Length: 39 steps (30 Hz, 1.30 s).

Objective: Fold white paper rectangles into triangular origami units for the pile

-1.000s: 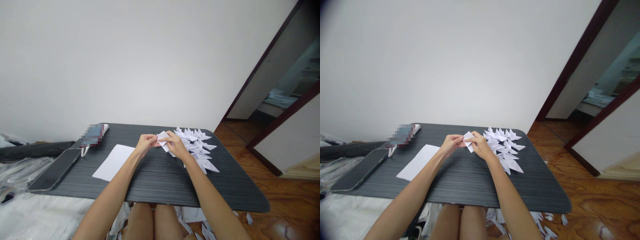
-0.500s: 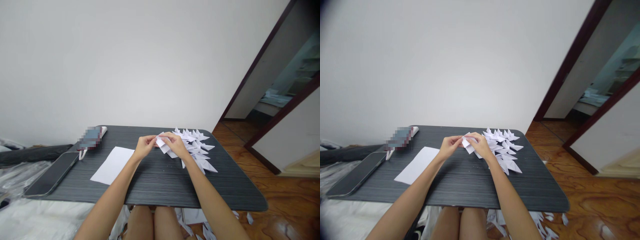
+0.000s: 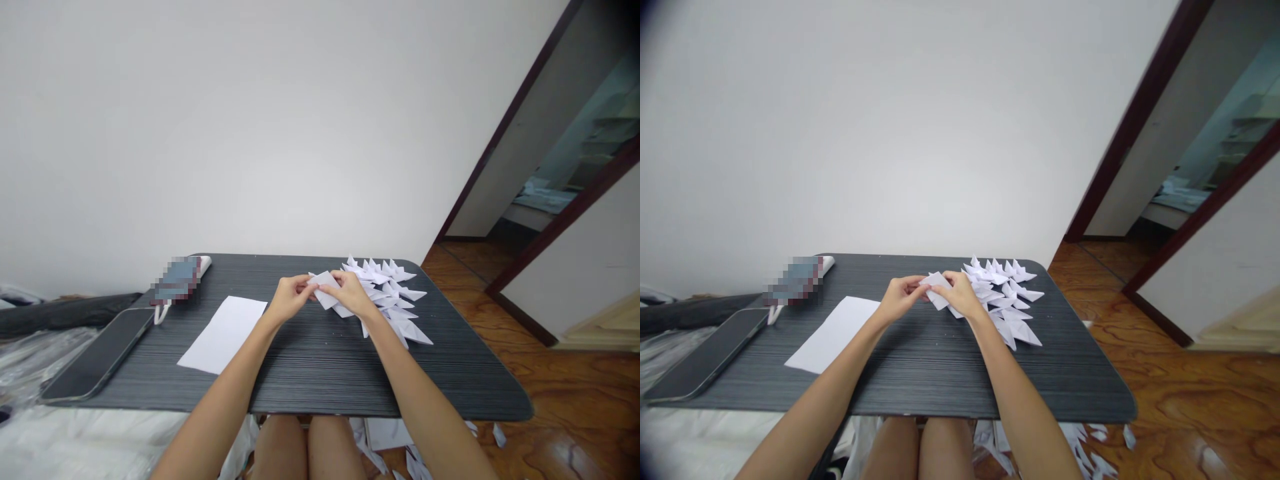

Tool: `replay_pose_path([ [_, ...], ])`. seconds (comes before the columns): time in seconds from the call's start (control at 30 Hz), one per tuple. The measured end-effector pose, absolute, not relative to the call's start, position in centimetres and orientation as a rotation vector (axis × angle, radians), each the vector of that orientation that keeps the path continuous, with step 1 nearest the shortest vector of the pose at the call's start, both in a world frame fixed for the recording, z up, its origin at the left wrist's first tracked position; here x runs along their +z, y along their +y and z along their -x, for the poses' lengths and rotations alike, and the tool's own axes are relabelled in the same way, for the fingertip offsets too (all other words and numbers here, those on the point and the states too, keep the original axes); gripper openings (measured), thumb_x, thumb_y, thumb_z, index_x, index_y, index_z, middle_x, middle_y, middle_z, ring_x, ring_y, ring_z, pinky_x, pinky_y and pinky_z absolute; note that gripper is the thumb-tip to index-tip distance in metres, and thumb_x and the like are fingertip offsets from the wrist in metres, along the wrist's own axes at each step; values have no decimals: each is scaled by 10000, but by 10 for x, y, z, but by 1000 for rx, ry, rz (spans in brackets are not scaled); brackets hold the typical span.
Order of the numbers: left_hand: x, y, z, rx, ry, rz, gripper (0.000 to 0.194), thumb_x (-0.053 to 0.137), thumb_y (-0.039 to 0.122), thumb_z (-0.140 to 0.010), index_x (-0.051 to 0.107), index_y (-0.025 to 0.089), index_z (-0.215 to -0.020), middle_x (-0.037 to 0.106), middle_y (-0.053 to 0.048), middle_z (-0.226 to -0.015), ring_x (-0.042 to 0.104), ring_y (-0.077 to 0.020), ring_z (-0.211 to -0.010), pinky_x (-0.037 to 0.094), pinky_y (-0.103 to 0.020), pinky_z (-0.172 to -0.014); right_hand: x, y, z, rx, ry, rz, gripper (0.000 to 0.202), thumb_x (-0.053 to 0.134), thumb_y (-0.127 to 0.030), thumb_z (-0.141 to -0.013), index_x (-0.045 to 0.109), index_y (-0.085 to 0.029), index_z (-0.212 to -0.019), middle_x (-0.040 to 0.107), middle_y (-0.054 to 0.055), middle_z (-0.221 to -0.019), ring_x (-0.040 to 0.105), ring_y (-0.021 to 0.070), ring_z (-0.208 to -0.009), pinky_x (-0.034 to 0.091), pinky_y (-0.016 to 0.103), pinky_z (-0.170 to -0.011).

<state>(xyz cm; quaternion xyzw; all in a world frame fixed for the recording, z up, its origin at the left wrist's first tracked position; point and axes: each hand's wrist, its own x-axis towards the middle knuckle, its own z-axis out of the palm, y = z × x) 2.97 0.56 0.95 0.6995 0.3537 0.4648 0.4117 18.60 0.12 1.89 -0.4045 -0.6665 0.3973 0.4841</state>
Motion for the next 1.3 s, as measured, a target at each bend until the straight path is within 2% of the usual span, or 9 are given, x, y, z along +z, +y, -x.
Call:
replay_pose_path([
  [0.13, 12, 6, -29, 1153, 919, -1852, 261, 502, 317, -752, 614, 82, -752, 639, -54, -606, 609, -152, -529, 495, -243, -525, 20, 1, -188, 916, -1723, 1007, 148, 554, -263, -658, 551, -120, -623, 541, -3, -592, 486, 109, -547, 369, 211, -504],
  [0.37, 19, 6, -22, 1241, 1085, -2072, 287, 445, 314, -790, 636, 128, -683, 588, 7, -467, 512, -84, -433, 399, -183, -494, 22, 0, -200, 616, -1918, 1195, 272, 471, -295, -743, 541, -138, -532, 474, -25, -440, 454, 97, -431, 321, 208, -457],
  [0.47, 19, 7, -23, 1232, 1051, -1923, 290, 463, 339, -777, 645, 113, -780, 584, 6, -472, 480, -76, -362, 359, -186, -407, 23, -1, -201, 454, -1954, 1212, 293, 462, -306, -756, 597, -138, -557, 519, -7, -460, 472, 106, -451, 338, 218, -479],
  [0.57, 20, 7, -26, 1204, 867, -1681, 318, 499, 337, -753, 619, 78, -892, 658, -68, -671, 570, -123, -438, 380, -205, -381, 21, -2, -200, 592, -1906, 1180, 273, 439, -306, -770, 662, -148, -785, 612, 19, -579, 510, 107, -442, 383, 225, -470],
  [0.67, 23, 5, -28, 1241, 750, -1586, 295, 566, 313, -706, 633, 72, -861, 672, -107, -778, 631, -184, -604, 480, -260, -519, 19, -1, -195, 811, -1726, 1046, 308, 441, -308, -766, 617, -175, -982, 641, 71, -923, 595, 130, -566, 453, 243, -493],
  [0.8, 27, 3, -28, 1330, 761, -1582, 248, 602, 291, -680, 653, 82, -806, 680, -85, -703, 636, -192, -653, 504, -313, -664, 20, -1, -191, 811, -1600, 842, 219, 533, -276, -715, 648, -195, -882, 578, 75, -1089, 556, 192, -949, 471, 306, -750],
  [0.97, 27, 2, -27, 1343, 788, -1641, 236, 567, 301, -713, 648, 93, -790, 678, -74, -706, 632, -185, -662, 506, -315, -688, 26, -2, -192, 606, -1632, 899, 100, 602, -258, -669, 644, -199, -738, 490, 63, -1167, 481, 193, -1035, 373, 342, -879],
  [1.2, 22, 0, -30, 1322, 825, -1815, 223, 531, 302, -740, 662, 122, -759, 676, -59, -689, 622, -164, -628, 501, -282, -659, 27, 0, -193, 728, -1645, 945, 157, 583, -310, -680, 601, -161, -633, 576, 33, -755, 534, 156, -768, 387, 299, -746],
  [1.3, 20, -1, -32, 1338, 822, -1792, 249, 516, 300, -751, 648, 117, -855, 679, -59, -698, 628, -166, -629, 506, -292, -667, 25, 1, -192, 802, -1564, 899, 176, 591, -304, -666, 572, -150, -583, 561, 16, -708, 520, 133, -698, 387, 272, -697],
])
